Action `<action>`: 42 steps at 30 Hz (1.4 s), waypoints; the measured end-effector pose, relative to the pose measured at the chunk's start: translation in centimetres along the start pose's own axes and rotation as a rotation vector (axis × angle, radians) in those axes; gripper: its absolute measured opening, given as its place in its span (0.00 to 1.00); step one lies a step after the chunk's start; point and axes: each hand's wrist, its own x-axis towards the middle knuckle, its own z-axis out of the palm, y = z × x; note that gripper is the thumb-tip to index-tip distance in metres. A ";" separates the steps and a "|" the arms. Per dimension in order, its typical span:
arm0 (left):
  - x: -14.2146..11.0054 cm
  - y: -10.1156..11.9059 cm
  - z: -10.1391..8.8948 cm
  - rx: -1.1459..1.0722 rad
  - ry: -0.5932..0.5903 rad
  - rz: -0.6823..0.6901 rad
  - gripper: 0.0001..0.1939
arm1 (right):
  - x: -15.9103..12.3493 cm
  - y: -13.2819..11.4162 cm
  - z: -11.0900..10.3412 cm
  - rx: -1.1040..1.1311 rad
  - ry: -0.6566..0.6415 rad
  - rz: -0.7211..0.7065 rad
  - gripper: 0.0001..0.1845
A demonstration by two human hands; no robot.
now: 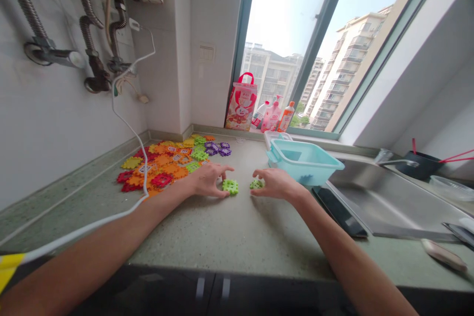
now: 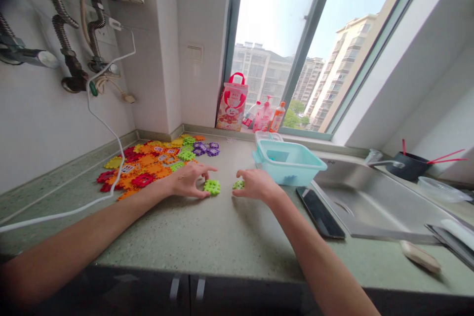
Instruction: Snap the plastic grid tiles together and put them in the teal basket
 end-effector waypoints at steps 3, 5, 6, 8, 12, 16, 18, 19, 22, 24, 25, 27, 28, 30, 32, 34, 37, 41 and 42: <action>0.0 -0.2 0.4 -0.036 0.015 -0.008 0.39 | 0.1 0.5 0.3 0.029 -0.055 0.010 0.16; 0.0 -0.2 0.7 -0.073 0.028 -0.013 0.41 | 0.4 0.0 0.2 0.052 -0.014 -0.035 0.17; 0.0 -0.2 0.8 -0.096 0.033 -0.018 0.42 | 0.5 -0.4 0.1 0.075 0.029 -0.070 0.18; 0.0 0.1 1.0 -0.138 0.044 -0.031 0.44 | 0.7 -1.6 -0.2 0.162 0.124 -0.163 0.19; 0.0 0.6 1.4 -0.173 0.063 -0.026 0.49 | 0.8 -3.5 0.2 0.319 0.194 -0.287 0.18; 0.1 0.8 1.8 -0.174 0.080 -0.026 0.50 | 1.0 -4.1 1.8 0.330 0.065 -0.332 0.12; 0.1 0.8 1.7 -0.164 0.083 -0.018 0.51 | 1.0 -4.1 2.3 0.335 0.032 -0.333 0.12; 0.1 0.7 1.4 -0.148 0.079 -0.003 0.51 | 1.0 -4.0 2.4 0.336 0.033 -0.327 0.12; 0.1 -0.2 -0.6 -0.027 0.049 0.056 0.41 | 0.8 -3.9 2.0 0.323 0.066 -0.312 0.15; -0.2 -1.3 -2.6 0.106 0.022 0.035 0.25 | 0.6 -3.8 1.6 0.312 0.085 -0.309 0.18; -0.5 -1.9 -3.5 0.181 0.021 -0.017 0.21 | 0.5 -3.7 1.5 0.307 0.085 -0.307 0.20; -1.0 -3.2 -5.2 0.313 0.030 -0.174 0.22 | 0.4 -3.6 1.5 0.290 0.073 -0.288 0.23; -1.2 -3.8 -5.8 0.362 0.030 -0.262 0.23 | 0.4 -3.5 1.6 0.279 0.061 -0.272 0.25; -1.7 -4.8 -6.3 0.410 0.004 -0.408 0.25 | 0.5 -3.4 1.9 0.256 0.028 -0.236 0.27; -1.9 -5.6 -6.3 0.403 -0.039 -0.479 0.23 | 0.6 -3.3 2.2 0.240 -0.003 -0.209 0.26; -1.9 -6.1 -5.9 0.376 -0.069 -0.498 0.20 | 0.7 -3.3 2.3 0.238 -0.023 -0.195 0.23; -1.8 -6.4 -5.3 0.331 -0.084 -0.490 0.15 | 0.7 -3.1 2.2 0.259 -0.037 -0.190 0.22; -1.8 -6.4 -5.3 0.306 -0.054 -0.486 0.09 | 0.5 -2.8 1.9 0.287 -0.031 -0.207 0.24; -1.9 -6.4 -5.4 0.310 -0.035 -0.489 0.08 | 0.5 -2.8 1.8 0.291 -0.018 -0.209 0.25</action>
